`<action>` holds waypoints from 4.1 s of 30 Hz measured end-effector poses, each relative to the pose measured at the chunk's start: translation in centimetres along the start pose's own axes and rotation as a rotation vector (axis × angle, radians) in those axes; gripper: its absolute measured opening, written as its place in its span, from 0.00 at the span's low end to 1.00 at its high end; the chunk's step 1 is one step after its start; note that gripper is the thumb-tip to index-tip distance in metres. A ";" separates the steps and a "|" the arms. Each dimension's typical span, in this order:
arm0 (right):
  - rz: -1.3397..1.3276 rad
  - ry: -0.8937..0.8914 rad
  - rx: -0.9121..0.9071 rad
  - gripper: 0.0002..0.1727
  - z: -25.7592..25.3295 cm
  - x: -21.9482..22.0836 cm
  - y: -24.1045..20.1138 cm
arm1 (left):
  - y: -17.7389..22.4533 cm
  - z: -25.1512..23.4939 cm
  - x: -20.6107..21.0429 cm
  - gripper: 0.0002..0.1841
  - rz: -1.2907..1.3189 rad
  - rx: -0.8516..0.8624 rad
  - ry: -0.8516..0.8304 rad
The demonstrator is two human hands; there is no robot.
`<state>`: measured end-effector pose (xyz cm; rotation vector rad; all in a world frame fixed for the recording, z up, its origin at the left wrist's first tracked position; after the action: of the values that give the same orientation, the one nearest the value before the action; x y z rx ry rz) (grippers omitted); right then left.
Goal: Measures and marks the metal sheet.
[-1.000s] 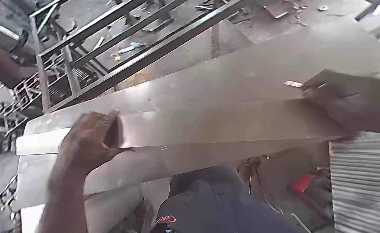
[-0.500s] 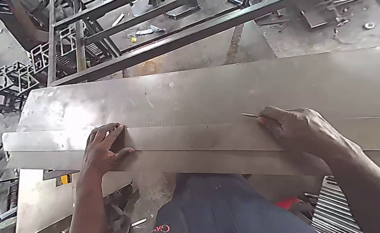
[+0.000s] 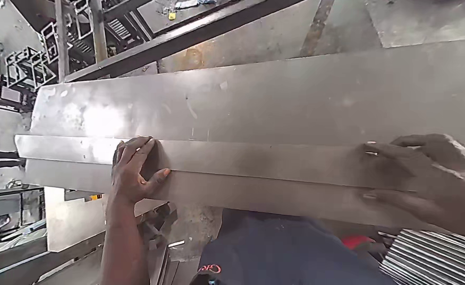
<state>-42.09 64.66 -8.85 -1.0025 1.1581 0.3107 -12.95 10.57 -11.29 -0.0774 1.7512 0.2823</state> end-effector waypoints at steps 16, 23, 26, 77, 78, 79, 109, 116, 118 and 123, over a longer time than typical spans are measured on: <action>-0.034 -0.089 -0.175 0.45 -2.7 -1.1 1.6 | 0.8 0.2 0.3 0.51 -0.025 -0.095 -0.034; -0.073 -0.113 -0.136 0.47 -2.5 -0.6 2.4 | 1.2 0.0 0.3 0.50 -0.089 -0.115 -0.076; -0.073 -0.118 -0.142 0.47 -2.6 -0.7 2.5 | 1.3 -0.1 0.2 0.50 -0.084 -0.118 -0.079; -0.110 -0.170 -0.102 0.45 -3.5 -1.6 1.9 | 1.5 -0.3 0.1 0.51 -0.120 -0.132 -0.066; -0.112 -0.169 -0.106 0.45 -3.6 -1.6 1.9 | 1.5 -0.3 0.1 0.51 -0.120 -0.133 -0.064; -0.113 -0.168 -0.112 0.45 -3.6 -1.6 1.9 | 1.4 -0.2 0.1 0.51 -0.117 -0.131 -0.060; -0.125 -0.098 -0.179 0.42 -4.4 -1.6 1.8 | 1.3 -0.2 0.3 0.50 -0.092 -0.124 -0.053; -0.103 -0.096 -0.147 0.43 -4.2 -1.6 1.5 | 1.5 -0.4 0.2 0.50 -0.096 -0.129 -0.067; -0.091 -0.099 -0.143 0.42 -4.2 -1.7 1.3 | 1.5 -0.4 0.1 0.49 -0.085 -0.134 -0.070; -0.009 -0.127 -0.183 0.42 -4.7 -2.2 1.2 | 2.0 -0.6 0.1 0.47 -0.070 -0.164 -0.070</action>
<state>-46.70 62.26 -7.72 -1.1306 1.0231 0.4734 -13.94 12.38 -11.00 -0.2449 1.6498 0.3729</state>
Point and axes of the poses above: each hand's wrist, its own z-axis away from the middle knuckle, its own x-axis out of the palm, y = z × x, the point moved 1 cm from there along -z, towards the middle knuckle, and after that the axes turned 7 degrees about -z, right-handed, at the moved point
